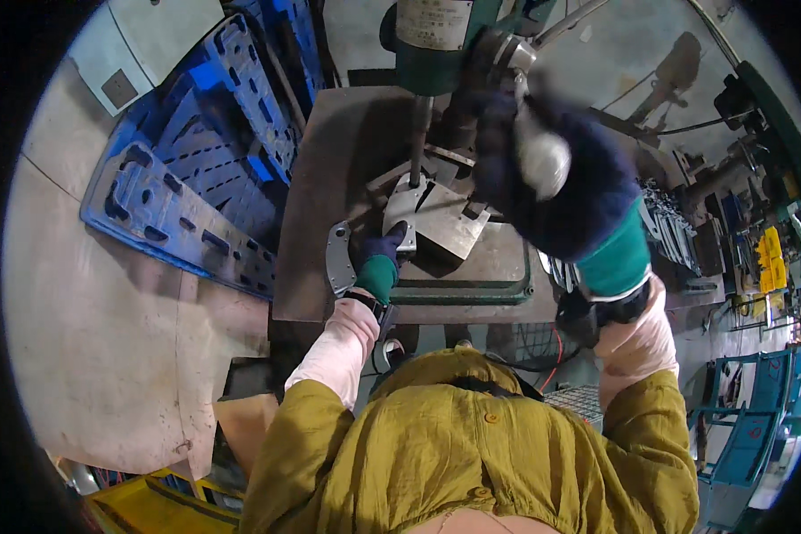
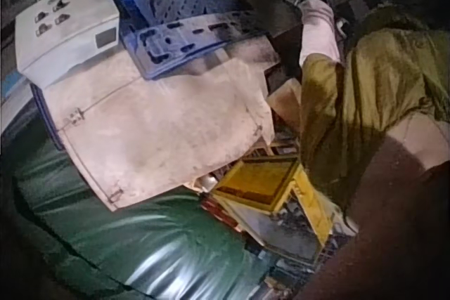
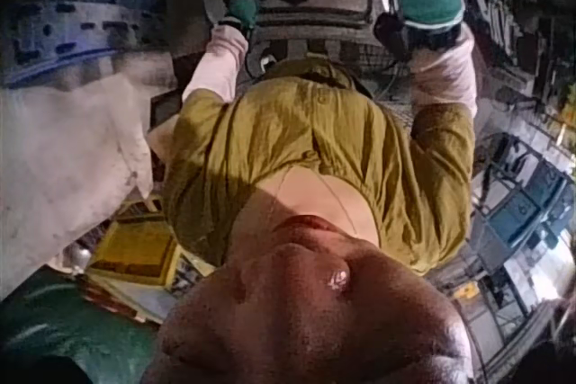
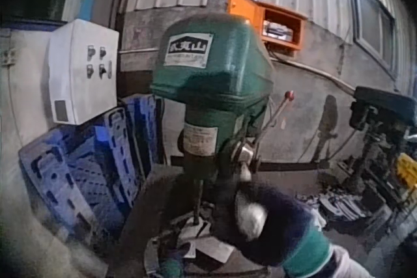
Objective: Positioning metal plates under a drill press and pulling the lever to drill holes.
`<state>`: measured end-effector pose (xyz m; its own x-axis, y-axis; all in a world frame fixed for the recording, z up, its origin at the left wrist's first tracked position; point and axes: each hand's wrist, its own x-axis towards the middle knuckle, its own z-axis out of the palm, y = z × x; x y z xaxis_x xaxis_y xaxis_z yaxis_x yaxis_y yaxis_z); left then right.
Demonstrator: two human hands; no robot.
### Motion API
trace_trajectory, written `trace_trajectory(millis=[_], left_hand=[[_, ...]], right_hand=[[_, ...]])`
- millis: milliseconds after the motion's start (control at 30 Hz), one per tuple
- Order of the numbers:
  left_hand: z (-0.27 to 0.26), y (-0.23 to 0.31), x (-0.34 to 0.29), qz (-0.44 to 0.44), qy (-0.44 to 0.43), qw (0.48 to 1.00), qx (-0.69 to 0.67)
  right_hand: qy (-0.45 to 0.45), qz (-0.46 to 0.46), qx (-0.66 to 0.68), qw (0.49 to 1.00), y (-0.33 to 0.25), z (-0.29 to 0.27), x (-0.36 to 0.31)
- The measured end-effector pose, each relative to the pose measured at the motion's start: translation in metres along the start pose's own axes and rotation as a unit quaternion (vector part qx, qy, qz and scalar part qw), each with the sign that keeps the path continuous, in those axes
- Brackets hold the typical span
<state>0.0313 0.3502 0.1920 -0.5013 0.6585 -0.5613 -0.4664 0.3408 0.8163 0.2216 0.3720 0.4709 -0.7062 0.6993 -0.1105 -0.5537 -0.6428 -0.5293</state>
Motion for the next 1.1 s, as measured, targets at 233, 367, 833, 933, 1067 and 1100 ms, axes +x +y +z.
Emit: trace_trajectory(millis=[233,367,833,933,1067,1100], left_hand=[[-0.005,-0.014,0.010,0.068,-0.071,0.995,-0.029],[-0.010,-0.021,0.022,0.054,-0.053,0.996,0.047],[-0.023,-0.040,0.051,0.210,0.012,0.941,0.264],[-0.015,-0.027,0.037,0.193,-0.011,0.956,0.220],[-0.027,-0.032,0.045,0.029,-0.019,0.987,0.158],[-0.020,-0.028,0.045,-0.004,-0.035,0.985,0.168]], right_hand=[[-0.083,-0.147,-0.486,0.858,0.031,-0.086,0.019],[-0.004,-0.205,-0.585,0.784,0.040,-0.094,0.032],[0.265,-0.264,-0.524,0.765,0.053,-0.160,0.086],[0.280,-0.331,-0.613,0.661,0.044,-0.176,0.093],[0.271,-0.343,-0.612,0.659,0.045,-0.149,0.096],[0.278,-0.364,-0.632,0.625,0.040,-0.162,0.097]])
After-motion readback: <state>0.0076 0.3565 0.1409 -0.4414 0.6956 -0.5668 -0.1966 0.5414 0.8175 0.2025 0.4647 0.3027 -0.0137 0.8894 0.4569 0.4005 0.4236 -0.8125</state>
